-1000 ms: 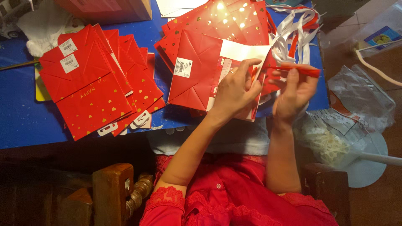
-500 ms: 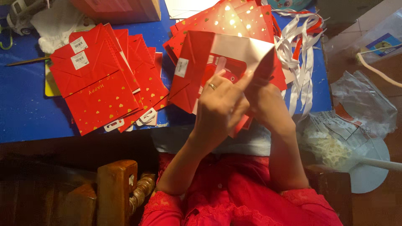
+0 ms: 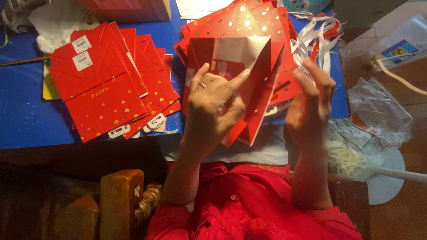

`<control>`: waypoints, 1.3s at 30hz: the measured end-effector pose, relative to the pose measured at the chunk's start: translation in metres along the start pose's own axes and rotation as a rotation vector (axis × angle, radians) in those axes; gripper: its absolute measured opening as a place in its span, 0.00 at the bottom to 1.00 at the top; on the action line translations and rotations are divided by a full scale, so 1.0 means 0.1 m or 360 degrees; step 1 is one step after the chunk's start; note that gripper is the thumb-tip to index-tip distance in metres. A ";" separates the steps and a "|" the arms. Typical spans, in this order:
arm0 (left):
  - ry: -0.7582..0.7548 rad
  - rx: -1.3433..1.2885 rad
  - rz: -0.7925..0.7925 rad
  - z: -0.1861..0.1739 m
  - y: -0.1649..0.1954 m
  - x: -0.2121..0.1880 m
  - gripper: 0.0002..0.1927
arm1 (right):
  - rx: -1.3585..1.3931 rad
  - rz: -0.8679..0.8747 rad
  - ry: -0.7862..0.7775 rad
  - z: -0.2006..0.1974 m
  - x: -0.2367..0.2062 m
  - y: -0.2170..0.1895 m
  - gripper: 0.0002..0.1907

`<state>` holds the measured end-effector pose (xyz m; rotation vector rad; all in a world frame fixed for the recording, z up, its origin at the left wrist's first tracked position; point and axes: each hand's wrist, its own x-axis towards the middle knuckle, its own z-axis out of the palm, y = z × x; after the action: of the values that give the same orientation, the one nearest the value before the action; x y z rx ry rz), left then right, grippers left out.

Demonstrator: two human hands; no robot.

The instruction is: The person ties red and white ribbons onto stacks of red Valentine's Day cards. They thread the ribbon through a slot on the card, pull it taut, and tie a bow. The finished cards are stacked on the table.

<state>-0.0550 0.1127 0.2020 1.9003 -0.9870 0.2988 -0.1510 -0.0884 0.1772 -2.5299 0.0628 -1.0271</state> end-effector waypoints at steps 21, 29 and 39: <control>0.0099 -0.0123 0.0056 -0.10 0.22 -0.10 0.12 | 0.1699 0.1051 0.0076 0.88 -0.17 0.41 0.16; -0.0194 -0.0121 -0.0123 0.89 -0.39 -0.06 0.13 | 0.0721 0.1030 0.0132 0.66 -0.14 1.14 0.11; -0.0349 0.0238 -0.0083 1.34 -0.60 -0.18 0.23 | -0.0659 0.0548 -0.0004 0.66 0.18 2.03 0.10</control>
<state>-0.0480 0.0249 0.0830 2.1256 -1.0823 0.1383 -0.0708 -0.2542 0.0677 -2.7396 0.7534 -0.9439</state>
